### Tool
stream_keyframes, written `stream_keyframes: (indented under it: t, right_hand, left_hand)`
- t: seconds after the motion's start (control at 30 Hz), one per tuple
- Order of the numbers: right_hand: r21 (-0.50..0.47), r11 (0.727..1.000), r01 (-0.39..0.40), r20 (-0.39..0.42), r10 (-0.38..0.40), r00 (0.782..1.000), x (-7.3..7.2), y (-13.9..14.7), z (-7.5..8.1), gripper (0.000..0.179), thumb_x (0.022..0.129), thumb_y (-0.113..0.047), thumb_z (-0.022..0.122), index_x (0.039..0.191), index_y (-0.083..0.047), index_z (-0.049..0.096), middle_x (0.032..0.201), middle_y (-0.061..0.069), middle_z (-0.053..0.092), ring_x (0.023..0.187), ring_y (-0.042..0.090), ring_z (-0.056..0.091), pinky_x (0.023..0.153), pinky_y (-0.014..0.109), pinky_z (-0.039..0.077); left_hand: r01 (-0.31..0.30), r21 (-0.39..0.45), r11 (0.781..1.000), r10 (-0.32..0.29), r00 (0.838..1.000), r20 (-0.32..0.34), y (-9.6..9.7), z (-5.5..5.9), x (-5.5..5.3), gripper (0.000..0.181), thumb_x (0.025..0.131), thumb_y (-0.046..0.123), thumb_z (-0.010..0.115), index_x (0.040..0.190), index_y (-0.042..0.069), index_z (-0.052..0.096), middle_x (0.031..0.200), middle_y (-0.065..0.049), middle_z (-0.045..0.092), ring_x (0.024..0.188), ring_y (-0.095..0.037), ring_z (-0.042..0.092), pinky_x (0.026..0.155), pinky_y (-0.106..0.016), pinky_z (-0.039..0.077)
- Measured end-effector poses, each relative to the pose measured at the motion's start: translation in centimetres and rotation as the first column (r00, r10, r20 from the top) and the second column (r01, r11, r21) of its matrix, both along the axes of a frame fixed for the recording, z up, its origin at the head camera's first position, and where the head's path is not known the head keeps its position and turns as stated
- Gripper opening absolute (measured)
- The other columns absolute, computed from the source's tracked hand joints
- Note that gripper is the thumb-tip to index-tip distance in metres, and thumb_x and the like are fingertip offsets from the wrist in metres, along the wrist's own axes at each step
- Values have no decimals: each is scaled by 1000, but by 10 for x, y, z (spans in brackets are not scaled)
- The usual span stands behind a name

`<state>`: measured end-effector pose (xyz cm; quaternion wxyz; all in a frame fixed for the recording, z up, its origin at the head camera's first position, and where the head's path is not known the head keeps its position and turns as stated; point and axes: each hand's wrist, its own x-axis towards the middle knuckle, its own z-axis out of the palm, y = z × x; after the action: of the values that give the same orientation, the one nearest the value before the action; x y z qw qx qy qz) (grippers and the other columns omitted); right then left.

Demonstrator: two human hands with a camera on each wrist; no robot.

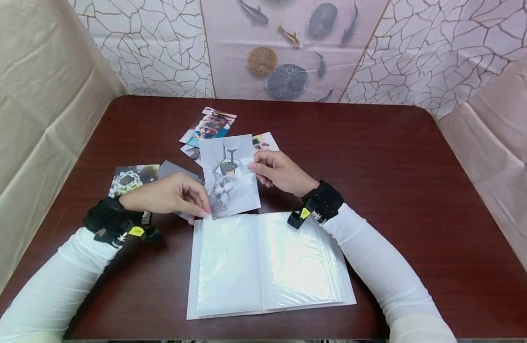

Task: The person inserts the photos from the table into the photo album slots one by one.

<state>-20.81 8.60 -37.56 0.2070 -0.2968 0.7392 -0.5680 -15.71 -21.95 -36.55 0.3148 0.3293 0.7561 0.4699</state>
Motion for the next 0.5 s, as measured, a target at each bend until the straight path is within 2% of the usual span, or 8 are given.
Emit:
stream_keyframes:
  t: [0.13, 0.3, 0.5]
  right_hand:
    - [17, 1000, -11, 9, 10, 1000, 0, -1, -2, 19, 106, -10, 52, 90, 0, 52, 67, 4, 48, 60, 17, 44, 58, 27, 39]
    - [31, 999, -35, 21, 34, 999, 2, -4, -4, 20, 106, -11, 51, 89, -2, 52, 67, 4, 49, 61, 17, 45, 59, 25, 40]
    - [35, 998, -56, 14, 56, 998, 3, -6, -6, 19, 106, -10, 51, 90, -2, 53, 67, 4, 50, 60, 17, 46, 58, 25, 40]
  left_hand:
    - [28, 34, 999, -29, 1000, 8, 0, 2, 1, 16, 92, 11, 74, 106, 4, 76, 98, -11, 76, 67, -25, 72, 73, -32, 62]
    - [79, 44, 996, -79, 997, -17, 1, 1, 1, 22, 92, 10, 74, 113, 3, 76, 105, -11, 77, 70, -23, 72, 71, -31, 61]
    - [85, 13, 996, -84, 996, -32, 2, 2, 2, 18, 91, 14, 76, 107, 7, 78, 99, -6, 78, 69, -26, 72, 71, -29, 61]
